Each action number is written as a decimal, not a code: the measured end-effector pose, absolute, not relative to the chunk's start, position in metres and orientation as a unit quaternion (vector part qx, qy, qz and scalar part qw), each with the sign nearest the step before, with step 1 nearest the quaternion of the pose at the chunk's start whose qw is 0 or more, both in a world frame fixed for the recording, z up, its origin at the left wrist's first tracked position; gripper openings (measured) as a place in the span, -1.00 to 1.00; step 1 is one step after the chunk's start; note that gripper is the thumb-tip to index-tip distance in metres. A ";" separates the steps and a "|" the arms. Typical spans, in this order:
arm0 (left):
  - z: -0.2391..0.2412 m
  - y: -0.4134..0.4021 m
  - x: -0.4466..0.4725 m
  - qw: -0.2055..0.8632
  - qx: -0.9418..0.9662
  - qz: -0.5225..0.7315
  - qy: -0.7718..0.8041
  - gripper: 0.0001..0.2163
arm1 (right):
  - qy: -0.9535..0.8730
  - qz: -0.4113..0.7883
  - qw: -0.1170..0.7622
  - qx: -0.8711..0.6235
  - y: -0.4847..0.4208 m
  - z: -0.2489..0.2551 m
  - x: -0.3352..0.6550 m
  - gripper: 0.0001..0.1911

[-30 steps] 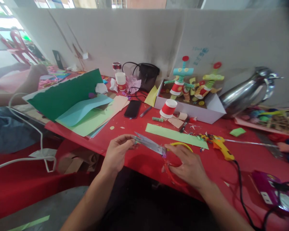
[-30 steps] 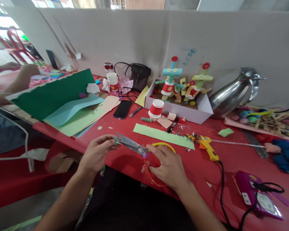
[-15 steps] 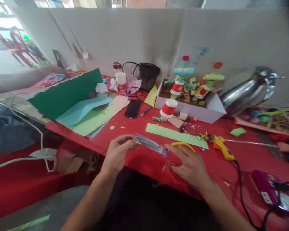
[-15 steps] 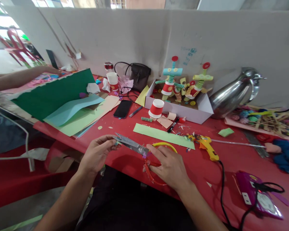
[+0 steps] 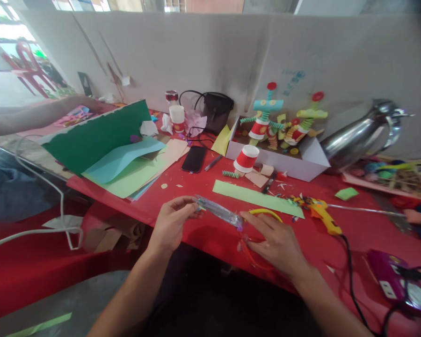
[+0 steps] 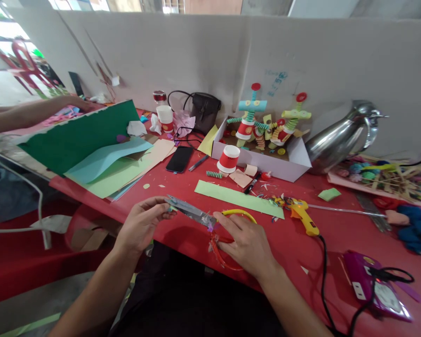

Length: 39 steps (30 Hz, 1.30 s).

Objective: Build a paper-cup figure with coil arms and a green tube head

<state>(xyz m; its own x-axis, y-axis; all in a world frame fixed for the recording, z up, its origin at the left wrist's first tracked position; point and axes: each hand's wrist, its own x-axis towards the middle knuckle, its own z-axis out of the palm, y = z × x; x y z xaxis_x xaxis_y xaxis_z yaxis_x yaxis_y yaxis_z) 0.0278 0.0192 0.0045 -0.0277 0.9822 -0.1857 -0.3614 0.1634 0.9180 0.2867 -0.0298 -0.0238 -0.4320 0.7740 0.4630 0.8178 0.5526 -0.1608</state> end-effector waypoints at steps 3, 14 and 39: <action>0.004 0.020 0.028 0.612 0.334 0.550 0.460 -0.84 | -0.850 -0.048 0.251 -0.461 -0.031 -0.024 0.286 -0.57; 0.000 0.022 0.024 0.610 0.348 0.556 0.444 -0.81 | -0.749 0.030 0.190 -0.634 -0.022 -0.037 0.290 -0.53; 0.010 0.092 0.149 0.640 0.549 0.438 0.311 -0.83 | -0.481 0.403 0.607 -0.488 0.043 0.000 0.292 -0.79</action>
